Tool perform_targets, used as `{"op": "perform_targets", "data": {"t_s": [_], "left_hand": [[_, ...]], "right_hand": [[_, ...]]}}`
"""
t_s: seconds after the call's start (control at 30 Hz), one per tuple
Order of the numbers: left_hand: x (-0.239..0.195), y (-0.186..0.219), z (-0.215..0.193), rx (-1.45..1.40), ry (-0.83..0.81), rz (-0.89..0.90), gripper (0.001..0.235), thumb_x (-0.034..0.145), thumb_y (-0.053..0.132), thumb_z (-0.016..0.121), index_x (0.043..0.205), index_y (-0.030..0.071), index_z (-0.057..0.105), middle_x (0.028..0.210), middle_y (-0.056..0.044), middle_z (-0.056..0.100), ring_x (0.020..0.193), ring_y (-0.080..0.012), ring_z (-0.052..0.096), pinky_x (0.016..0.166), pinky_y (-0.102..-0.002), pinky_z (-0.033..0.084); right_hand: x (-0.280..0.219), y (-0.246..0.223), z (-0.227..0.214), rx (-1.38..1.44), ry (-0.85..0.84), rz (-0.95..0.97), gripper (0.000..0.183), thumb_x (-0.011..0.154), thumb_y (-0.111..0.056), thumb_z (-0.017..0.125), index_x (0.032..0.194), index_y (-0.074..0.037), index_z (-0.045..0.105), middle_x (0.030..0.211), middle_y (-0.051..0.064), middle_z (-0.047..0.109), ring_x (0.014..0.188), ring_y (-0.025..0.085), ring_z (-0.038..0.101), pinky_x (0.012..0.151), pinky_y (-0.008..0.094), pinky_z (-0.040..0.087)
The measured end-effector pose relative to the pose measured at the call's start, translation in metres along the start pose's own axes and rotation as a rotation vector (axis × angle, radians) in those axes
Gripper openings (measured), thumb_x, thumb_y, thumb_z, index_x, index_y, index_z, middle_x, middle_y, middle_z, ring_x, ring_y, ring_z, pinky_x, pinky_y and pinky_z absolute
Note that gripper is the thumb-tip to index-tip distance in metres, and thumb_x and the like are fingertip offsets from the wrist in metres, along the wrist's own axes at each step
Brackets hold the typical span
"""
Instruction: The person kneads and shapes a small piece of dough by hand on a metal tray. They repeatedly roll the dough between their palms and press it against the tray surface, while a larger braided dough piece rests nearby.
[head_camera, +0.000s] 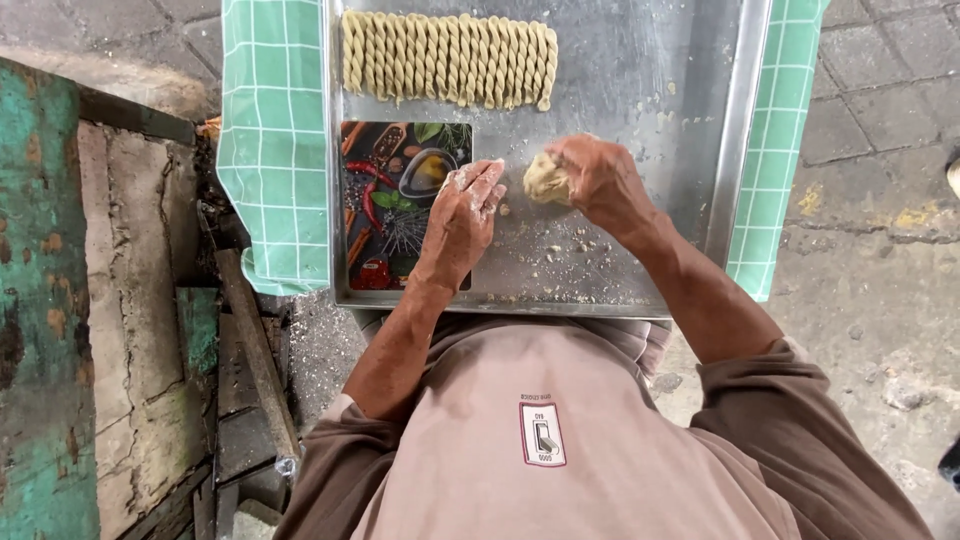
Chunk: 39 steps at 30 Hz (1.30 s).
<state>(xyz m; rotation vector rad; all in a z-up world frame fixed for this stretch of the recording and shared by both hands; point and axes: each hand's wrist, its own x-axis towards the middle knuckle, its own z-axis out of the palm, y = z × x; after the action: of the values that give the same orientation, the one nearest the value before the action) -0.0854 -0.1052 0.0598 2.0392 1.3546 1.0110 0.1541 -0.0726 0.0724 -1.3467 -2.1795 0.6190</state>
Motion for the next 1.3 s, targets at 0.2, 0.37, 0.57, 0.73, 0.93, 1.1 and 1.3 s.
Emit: {"op": "perform_targets", "data": {"t_s": [0.2,0.37,0.57,0.73,0.93,1.1,1.3], "left_hand": [[-0.002,0.002,-0.013,-0.026,0.032,-0.054,0.031,0.106,0.022,0.062,0.132,0.007,0.068,0.123,-0.018,0.069,0.116,-0.0371,0.067,0.102,-0.045,0.054],[-0.001,-0.004,-0.008,-0.036,0.035,-0.034,0.032,0.104,0.023,0.065,0.131,0.007,0.068,0.122,-0.017,0.069,0.117,-0.0374,0.066,0.101,-0.046,0.054],[-0.005,0.001,-0.009,-0.046,0.048,-0.016,0.031,0.104,0.021,0.066,0.131,0.007,0.069,0.122,-0.017,0.068,0.116,-0.0381,0.066,0.102,-0.046,0.054],[-0.008,-0.003,-0.021,-0.024,0.077,-0.036,0.033,0.105,0.026,0.064,0.132,0.007,0.067,0.120,-0.019,0.068,0.115,-0.0411,0.065,0.098,-0.050,0.055],[-0.011,-0.002,-0.020,-0.021,0.063,-0.034,0.031,0.105,0.023,0.064,0.130,0.005,0.068,0.122,-0.018,0.068,0.114,-0.0400,0.066,0.098,-0.049,0.056],[-0.008,-0.003,-0.019,-0.054,0.050,-0.044,0.030,0.105,0.024,0.064,0.129,0.006,0.069,0.120,-0.017,0.069,0.112,-0.0382,0.068,0.097,-0.047,0.057],[-0.012,-0.005,-0.015,-0.053,0.063,-0.027,0.026,0.104,0.018,0.063,0.124,0.004,0.071,0.118,-0.019,0.069,0.111,-0.0404,0.068,0.095,-0.048,0.057]], "right_hand": [[0.006,-0.067,0.015,-0.283,-0.252,0.187,0.051,0.109,-0.034,0.042,0.153,-0.009,0.048,0.163,0.029,0.034,0.151,0.050,0.027,0.121,0.066,0.021],[-0.052,-0.025,0.066,-0.483,-0.095,-0.091,0.061,0.093,-0.036,0.072,0.145,-0.014,0.051,0.144,0.020,0.049,0.133,0.040,0.048,0.108,0.055,0.040],[-0.027,0.015,0.066,-0.201,-0.099,-0.047,0.044,0.100,-0.040,0.069,0.130,-0.012,0.053,0.102,0.014,0.065,0.087,0.033,0.068,0.072,0.041,0.052],[-0.003,0.016,0.067,-0.083,-0.034,-0.018,0.062,0.095,-0.042,0.077,0.145,-0.013,0.054,0.132,0.017,0.065,0.112,0.041,0.065,0.091,0.051,0.050],[-0.042,-0.077,0.036,-0.369,-0.170,-0.228,0.042,0.103,-0.008,0.056,0.145,-0.006,0.060,0.143,0.022,0.063,0.130,0.034,0.063,0.109,0.046,0.047],[-0.043,-0.049,0.057,-0.857,-0.175,-0.292,0.031,0.102,-0.009,0.059,0.130,-0.017,0.070,0.108,0.005,0.074,0.103,0.019,0.073,0.098,0.034,0.056],[0.007,-0.004,0.063,-0.038,-0.155,-0.117,0.015,0.101,-0.024,0.067,0.111,-0.015,0.072,0.096,0.012,0.070,0.093,0.035,0.068,0.083,0.048,0.055]]}}
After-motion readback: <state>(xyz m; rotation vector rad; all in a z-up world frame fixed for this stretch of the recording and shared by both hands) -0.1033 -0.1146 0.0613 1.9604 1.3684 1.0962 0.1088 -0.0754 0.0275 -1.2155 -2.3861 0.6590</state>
